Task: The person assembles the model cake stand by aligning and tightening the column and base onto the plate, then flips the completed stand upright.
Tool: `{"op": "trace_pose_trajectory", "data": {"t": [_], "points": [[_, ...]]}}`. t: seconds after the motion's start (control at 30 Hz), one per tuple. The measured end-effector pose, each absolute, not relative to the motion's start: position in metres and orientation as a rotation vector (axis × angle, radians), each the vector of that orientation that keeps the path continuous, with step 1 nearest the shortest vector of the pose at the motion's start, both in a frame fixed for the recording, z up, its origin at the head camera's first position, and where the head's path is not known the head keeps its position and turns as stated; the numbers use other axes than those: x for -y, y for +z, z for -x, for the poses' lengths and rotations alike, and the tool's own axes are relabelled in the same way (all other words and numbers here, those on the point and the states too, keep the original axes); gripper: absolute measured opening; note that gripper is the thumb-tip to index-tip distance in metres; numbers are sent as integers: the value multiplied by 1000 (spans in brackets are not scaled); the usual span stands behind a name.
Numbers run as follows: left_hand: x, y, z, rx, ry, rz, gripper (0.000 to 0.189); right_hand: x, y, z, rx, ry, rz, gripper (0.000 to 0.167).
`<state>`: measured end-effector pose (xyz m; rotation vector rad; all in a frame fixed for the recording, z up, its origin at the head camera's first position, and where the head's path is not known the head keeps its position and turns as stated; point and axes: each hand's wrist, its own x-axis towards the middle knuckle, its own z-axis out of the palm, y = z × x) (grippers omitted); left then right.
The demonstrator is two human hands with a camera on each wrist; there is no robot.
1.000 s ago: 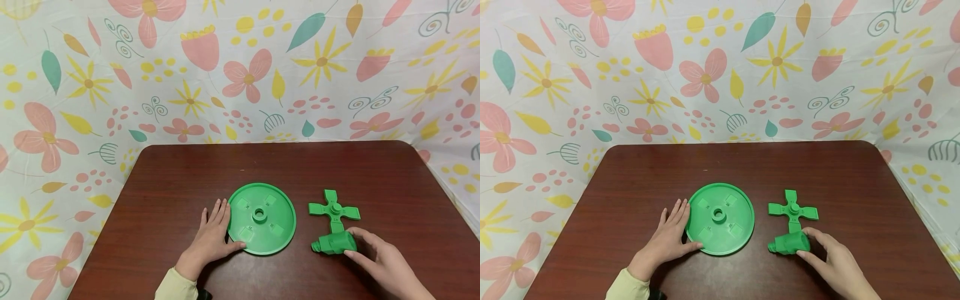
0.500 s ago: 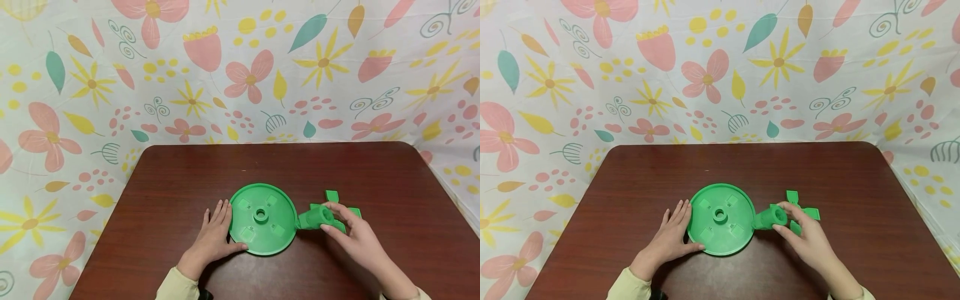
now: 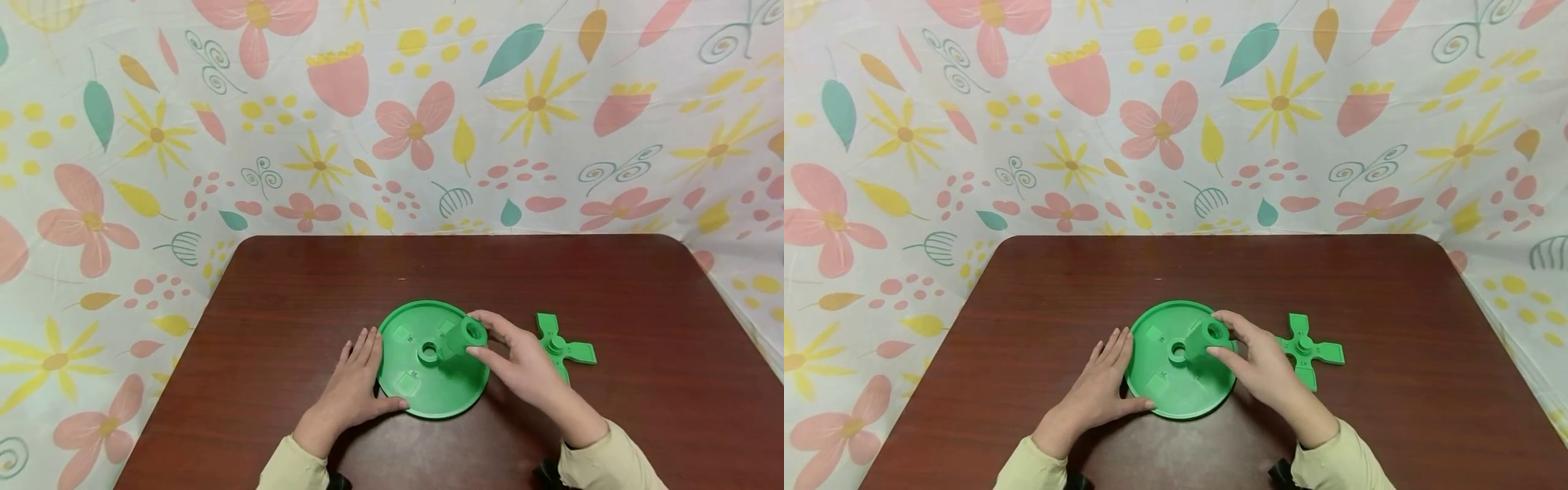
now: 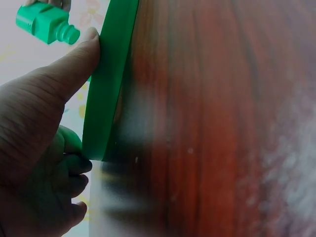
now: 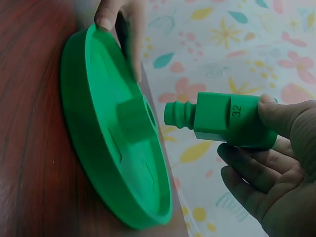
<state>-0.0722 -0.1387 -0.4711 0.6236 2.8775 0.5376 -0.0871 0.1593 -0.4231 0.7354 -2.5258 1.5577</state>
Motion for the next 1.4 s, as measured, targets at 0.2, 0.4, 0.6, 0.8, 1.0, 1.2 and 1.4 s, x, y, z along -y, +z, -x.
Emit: {"op": "trace_pose_trajectory", "data": {"t": [0.2,0.4,0.6,0.8,1.0,1.2,1.4], "points": [[137,-473,73,-2873,550,-624,120,-144,-425,95,2556,1463,-737,48],[136,-474,73,-2874,538,-627,120,-136,-425,98,2630,1340,-726,51],[135,-473,73,-2873,538,-626,120,-130,-427,99,2667,1254,-762,54],[135,-472,74,-2852,585,-616,119,-123,-430,101,2655,1167,-836,56],[136,-471,74,-2825,644,-601,119,-117,-436,102,2613,1171,-791,55],[139,-472,73,-2822,654,-590,119,-110,-443,102,2579,1171,-654,56],[140,-474,73,-2817,674,-579,119,-109,-445,102,2601,1210,-636,62]]}}
